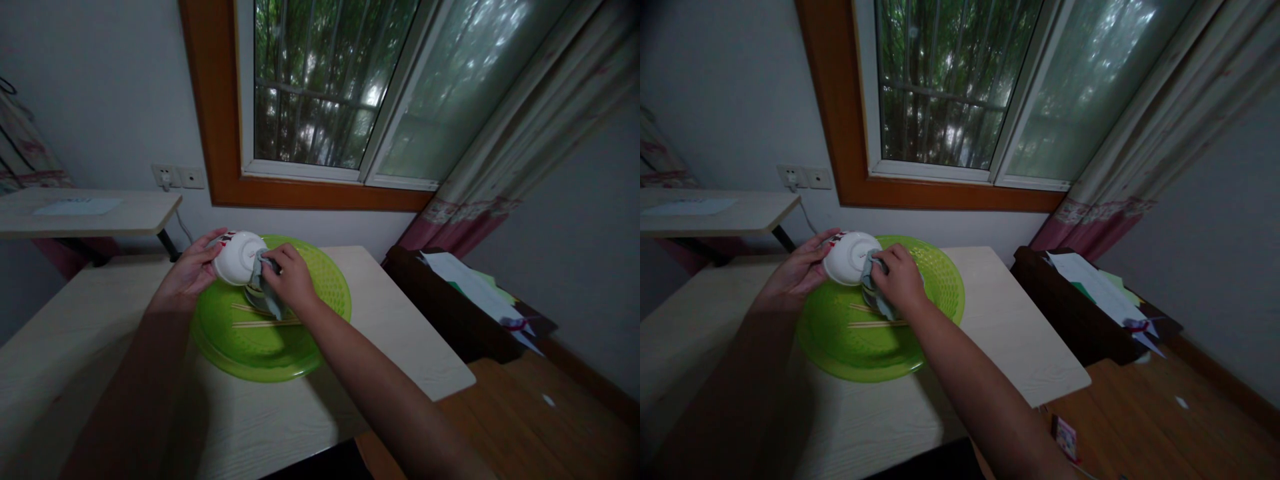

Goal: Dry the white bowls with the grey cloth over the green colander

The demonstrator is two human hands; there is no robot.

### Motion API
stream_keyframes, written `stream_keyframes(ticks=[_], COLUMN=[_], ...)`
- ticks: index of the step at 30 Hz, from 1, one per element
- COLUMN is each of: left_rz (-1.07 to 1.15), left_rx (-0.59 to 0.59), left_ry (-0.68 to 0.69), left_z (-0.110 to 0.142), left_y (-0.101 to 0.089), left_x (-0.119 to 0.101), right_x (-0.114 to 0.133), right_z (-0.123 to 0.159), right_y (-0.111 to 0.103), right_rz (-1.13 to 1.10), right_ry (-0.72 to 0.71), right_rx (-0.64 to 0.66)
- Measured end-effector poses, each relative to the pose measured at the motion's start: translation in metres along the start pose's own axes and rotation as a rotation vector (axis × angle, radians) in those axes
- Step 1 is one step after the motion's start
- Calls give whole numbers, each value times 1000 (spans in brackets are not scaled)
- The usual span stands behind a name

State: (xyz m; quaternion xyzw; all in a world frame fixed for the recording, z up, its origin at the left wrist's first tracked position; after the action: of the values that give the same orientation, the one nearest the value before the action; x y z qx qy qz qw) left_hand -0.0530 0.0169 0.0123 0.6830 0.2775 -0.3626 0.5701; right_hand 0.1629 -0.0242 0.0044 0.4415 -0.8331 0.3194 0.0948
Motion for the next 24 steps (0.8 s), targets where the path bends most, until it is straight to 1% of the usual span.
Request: stream_keyframes(ticks=[3,5,7,9,12,14,17,20,24], left_rz=[-25,-40,-51,-57,-49,-48,-58,-69,-76], left_rx=[-5,12,35,49,17,-16,-32,-2,50], left_ry=[-20,-37,-42,-36,-10,1,-5,-27,-42], left_z=[0,2,3,5,5,4,4,5,7], left_y=[0,2,4,7,8,7,7,9,13], left_x=[0,0,0,0,-1,-2,-2,-1,1], right_x=[5,8,8,5,0,0,6,13,18], right_z=[2,1,0,-1,-1,0,1,1,1], right_y=[1,2,1,0,-1,0,1,0,-1], right_rz=[-71,-88,-75,-46,-12,-29,-93,-120,-77], right_ry=[-95,-125,-92,-26,36,2,-108,-179,-224], right_rx=[88,100,56,-6,-37,-7,54,66,91])
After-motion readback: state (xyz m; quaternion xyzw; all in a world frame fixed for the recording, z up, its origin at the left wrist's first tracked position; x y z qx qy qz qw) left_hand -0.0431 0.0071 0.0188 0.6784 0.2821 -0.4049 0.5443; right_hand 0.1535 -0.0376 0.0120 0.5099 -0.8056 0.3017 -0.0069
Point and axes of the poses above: each hand's wrist, its own z-axis away from the middle knuckle, its own y-axis out of the palm, x = y × z, the point moved 1 cm from there along -z, towards the middle knuckle, and after that the axes turned 2 degrees about -x, right-handed, at the moved point
